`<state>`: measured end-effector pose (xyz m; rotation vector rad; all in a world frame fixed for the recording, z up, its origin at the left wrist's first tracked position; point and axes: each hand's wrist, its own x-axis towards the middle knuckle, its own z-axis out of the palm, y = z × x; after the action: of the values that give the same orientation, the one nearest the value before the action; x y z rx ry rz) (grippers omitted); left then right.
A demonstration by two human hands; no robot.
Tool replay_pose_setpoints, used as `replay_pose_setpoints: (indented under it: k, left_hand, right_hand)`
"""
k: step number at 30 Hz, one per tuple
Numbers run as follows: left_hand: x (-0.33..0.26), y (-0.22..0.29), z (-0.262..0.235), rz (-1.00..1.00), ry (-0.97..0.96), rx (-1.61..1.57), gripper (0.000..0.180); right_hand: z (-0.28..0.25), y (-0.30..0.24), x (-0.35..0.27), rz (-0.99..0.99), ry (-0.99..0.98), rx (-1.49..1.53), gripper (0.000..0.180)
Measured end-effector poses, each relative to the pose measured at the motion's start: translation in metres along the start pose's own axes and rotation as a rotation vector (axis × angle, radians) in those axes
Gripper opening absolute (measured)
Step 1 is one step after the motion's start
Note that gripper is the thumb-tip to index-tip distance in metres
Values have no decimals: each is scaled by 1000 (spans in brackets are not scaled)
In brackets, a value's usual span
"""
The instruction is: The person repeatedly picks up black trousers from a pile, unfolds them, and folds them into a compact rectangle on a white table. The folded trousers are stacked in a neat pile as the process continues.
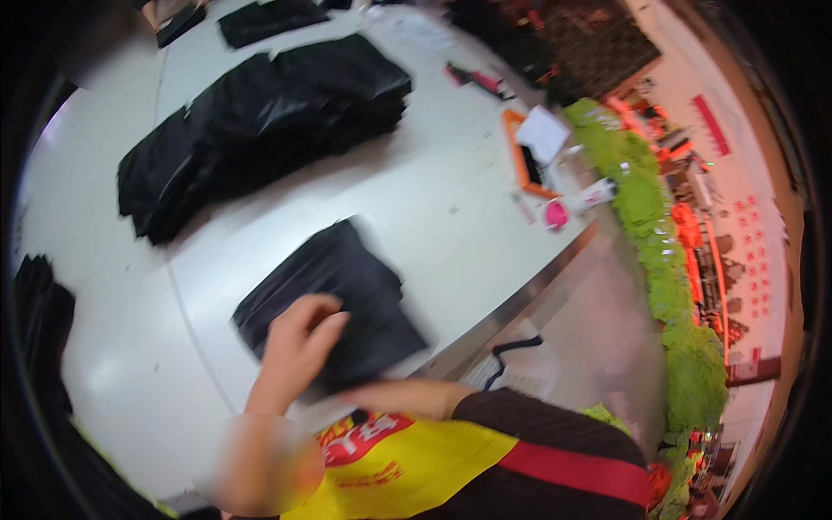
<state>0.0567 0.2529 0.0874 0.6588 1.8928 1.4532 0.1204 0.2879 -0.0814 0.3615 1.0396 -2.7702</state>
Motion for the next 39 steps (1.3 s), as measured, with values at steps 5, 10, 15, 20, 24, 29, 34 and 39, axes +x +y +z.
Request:
replay_pose_setpoints:
  k: [5,10,15,20,24,29,34,39]
  left_hand:
    - [-5,-95,18,189,252,949,66]
    - [-4,-93,9,83,231,841,68]
    - [-9,-121,13,94,390,845,72]
    - [-10,-131,23,138,542,975,76]
    - [-8,-132,22,154,528,973,75]
    - [-26,-136,10,150,580,936,73]
    - [-73,-146,-23,233,565,907,69]
    - [-119,-146,-31,173,540,981,69]
  right_hand:
    - [3,-18,4,-32,60,-167,46]
    - [-3,-26,5,-50,66,-409,47]
    - [-49,-100,-43,302,-337,-1183,31]
    - [-85,-252,-63,176,381,-1029,29]
    - [-53,-241,-7,215,369,-1124,50]
    - [-58,-221,46,666,63,-688,78]
    - [-34,-170,21,781,180,-442,76]
    - [-13,-144,9,789,-66,-640,76]
